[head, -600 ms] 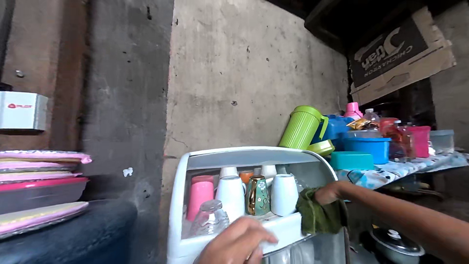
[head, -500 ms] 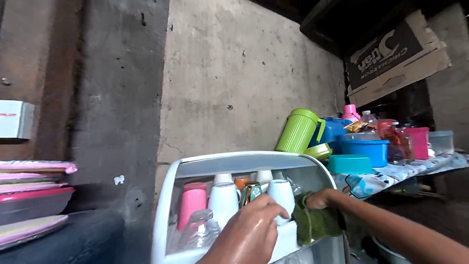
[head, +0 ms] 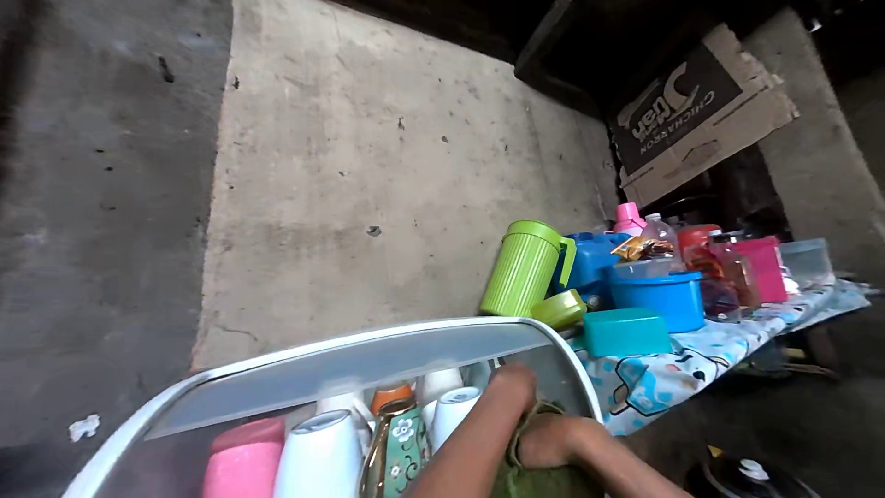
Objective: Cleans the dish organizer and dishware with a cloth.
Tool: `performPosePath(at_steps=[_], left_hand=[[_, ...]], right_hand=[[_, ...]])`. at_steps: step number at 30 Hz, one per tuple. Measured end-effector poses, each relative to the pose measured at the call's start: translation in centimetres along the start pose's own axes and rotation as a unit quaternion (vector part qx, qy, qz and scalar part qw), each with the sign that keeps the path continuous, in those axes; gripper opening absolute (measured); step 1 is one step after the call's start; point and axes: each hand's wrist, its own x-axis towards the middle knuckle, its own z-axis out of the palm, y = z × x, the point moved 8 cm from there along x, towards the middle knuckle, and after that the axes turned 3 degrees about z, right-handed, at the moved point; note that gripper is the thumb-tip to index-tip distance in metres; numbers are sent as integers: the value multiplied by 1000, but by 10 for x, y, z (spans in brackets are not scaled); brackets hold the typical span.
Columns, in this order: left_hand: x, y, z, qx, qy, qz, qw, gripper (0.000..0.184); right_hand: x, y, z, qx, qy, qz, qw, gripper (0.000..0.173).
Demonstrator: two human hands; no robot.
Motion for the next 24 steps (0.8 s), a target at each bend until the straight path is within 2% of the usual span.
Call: performPosePath(at_steps=[4,8,11,15,19,24], left_hand=[[12,-14,5,-26,-15,-66,997,41],[8,-24,-1,-105,-1,-77,992,57],[-9,-20,-3,-53,-37,-73,995,43],[-17,-17,1,29,-64,-78,994,39],[-13,-14,1,22,-46,-68,996,40],[-1,-26,-2,-61,-30,-26,997,49]], right_hand=[[4,-1,1,0,-11,-1,1000,41],[1,0,0,-7,-30,18,999,45],[-1,4,0,0,-38,49,998,46],[5,8,0,17,-30,52,998,47],[2,7,0,16,-34,45,998,46],[-2,5,1,11,-36,47,998,46]])
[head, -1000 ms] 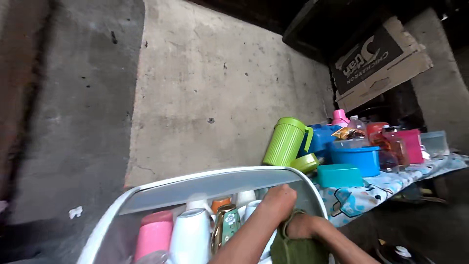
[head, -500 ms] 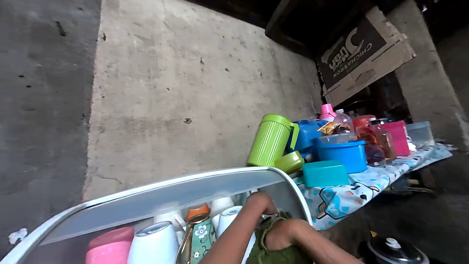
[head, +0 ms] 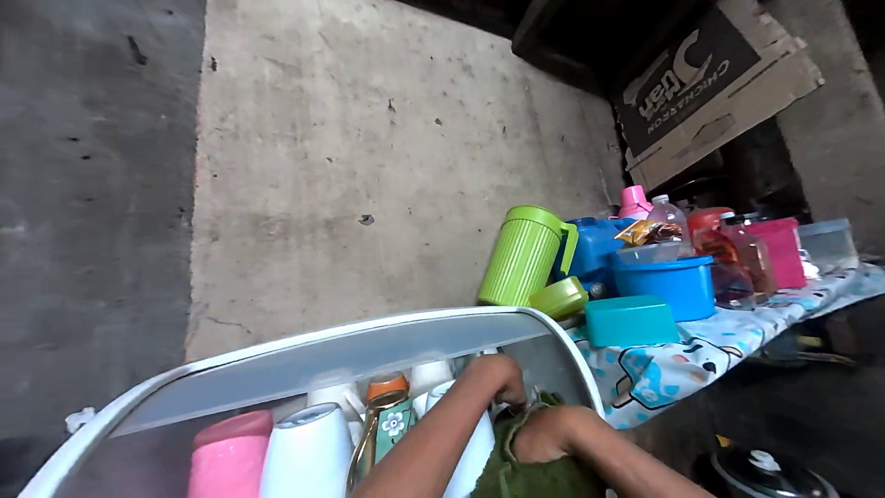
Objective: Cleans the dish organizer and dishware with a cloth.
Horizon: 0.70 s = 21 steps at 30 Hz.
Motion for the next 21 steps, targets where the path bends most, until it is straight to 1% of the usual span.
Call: performPosePath(at_steps=[2,4,7,10,12,15,18,21], left_hand=[[2,1,3,-32,7,-4,999,50],[3,11,7,-53,17,-20,998,56],[9,24,14,-50,34,-41,997,48],[13,22,6,-46,63,-61,995,50],[13,16,-5,-57,97,-65,992,52],[19,7,-15,-46,154,-33,987,55],[20,10,-17,-4,192,-34,981,48],[18,15,-20,-13,202,-56,978,41]], right_hand=[[3,0,0,-4,5,-6,1000,46],[7,-1,-1,-5,13,-25,1000,45],[9,-3,0,-8,12,-35,999,44],[3,-3,1,-11,5,-21,1000,44],[1,0,1,-5,-1,-7,1000,46],[6,4,2,-8,-8,4,1000,50],[3,0,3,-27,0,-4,1000,47],[0,-3,4,-37,3,-17,999,46]])
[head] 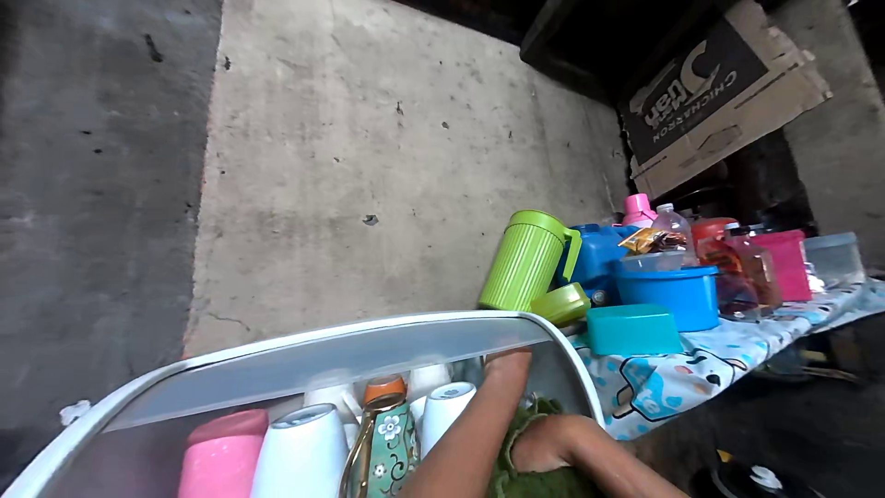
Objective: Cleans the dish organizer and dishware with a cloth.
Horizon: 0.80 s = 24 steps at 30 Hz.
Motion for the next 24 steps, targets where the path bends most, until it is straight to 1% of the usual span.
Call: performPosePath(at_steps=[3,5,6,7,8,9,10,12,14,16,17,19,21,24], left_hand=[[-1,-3,-2,-6,-21,-7,1000,40],[4,-6,0,-16,-18,20,1000,42],[6,-7,2,-19,-28,46,998,47],[9,-7,4,-14,-45,60,997,57],[13,-7,6,-6,-66,64,996,70],[17,-8,8,-1,-79,61,995,78],[19,-9,10,0,-87,58,995,77],[19,-12,11,-7,-81,54,995,61],[11,-14,5,-17,-71,37,997,55],[4,-14,3,-33,-67,26,997,51],[3,-15,2,-41,-61,24,997,49],[1,-14,2,-53,-55,17,997,48],[3,-11,7,-38,-65,28,997,52],[0,0,10,9,-111,69,991,62]], right_hand=[[5,7,-1,29,-17,25,999,48],[5,8,-3,24,-17,33,999,49],[4,7,-4,15,-15,30,999,49],[5,7,-5,2,-12,22,1000,47],[7,6,-5,-11,-9,9,1000,45],[5,5,-7,-20,-6,-3,1000,42],[2,3,-8,-23,-5,-18,1000,40],[-10,0,-11,-9,-1,-53,999,37],[-22,6,-14,32,-4,-77,997,43],[-30,17,-18,68,-6,-71,995,47],[-28,21,-21,63,2,-65,996,46],[-18,24,-25,22,34,-68,997,42],[-9,23,-22,-2,92,-93,991,41],[-13,28,-17,67,193,-129,970,38]])
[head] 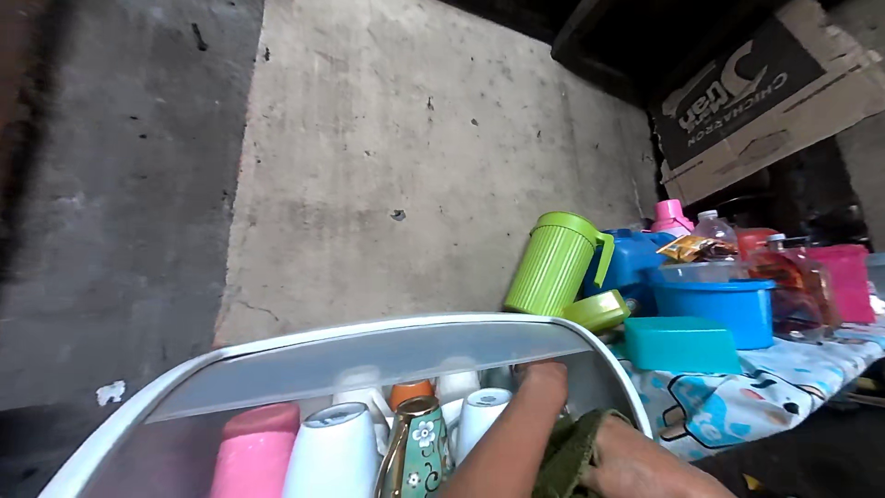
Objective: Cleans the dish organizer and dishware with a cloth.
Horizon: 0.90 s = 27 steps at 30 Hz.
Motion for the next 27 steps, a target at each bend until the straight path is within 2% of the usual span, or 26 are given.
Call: performPosePath(at_steps=[2,4,7,10,12,15,17,20,24,27], left_hand=[[-5,5,-3,-9,-2,-1,1000,68],[-15,6,-9,-20,0,28,999,69],[-48,-1,-14,4,-27,73,997,56],[-85,-21,-12,27,-41,62,997,52],[-100,-40,-12,13,-42,55,998,58],[-107,-62,-10,-47,-54,40,997,80],[-107,-74,-9,-94,-49,36,994,89],[-112,-78,-4,-139,-42,78,986,95],[-127,-76,-9,-168,28,157,973,91],[-149,-68,-12,-120,103,190,969,86]], right_hand=[[-8,5,-2,50,68,-52,995,34],[-15,10,-4,121,100,-97,983,23],[-15,18,-6,169,53,-66,982,17],[-2,16,-7,82,15,-31,996,27],[6,14,-6,25,-36,-9,999,33],[10,13,-6,-7,-99,2,995,38],[7,10,-6,-21,-117,-1,993,38],[2,6,-3,-31,-133,-8,991,38],[4,6,4,-58,-180,14,982,47],[11,7,13,-63,-237,38,969,50]])
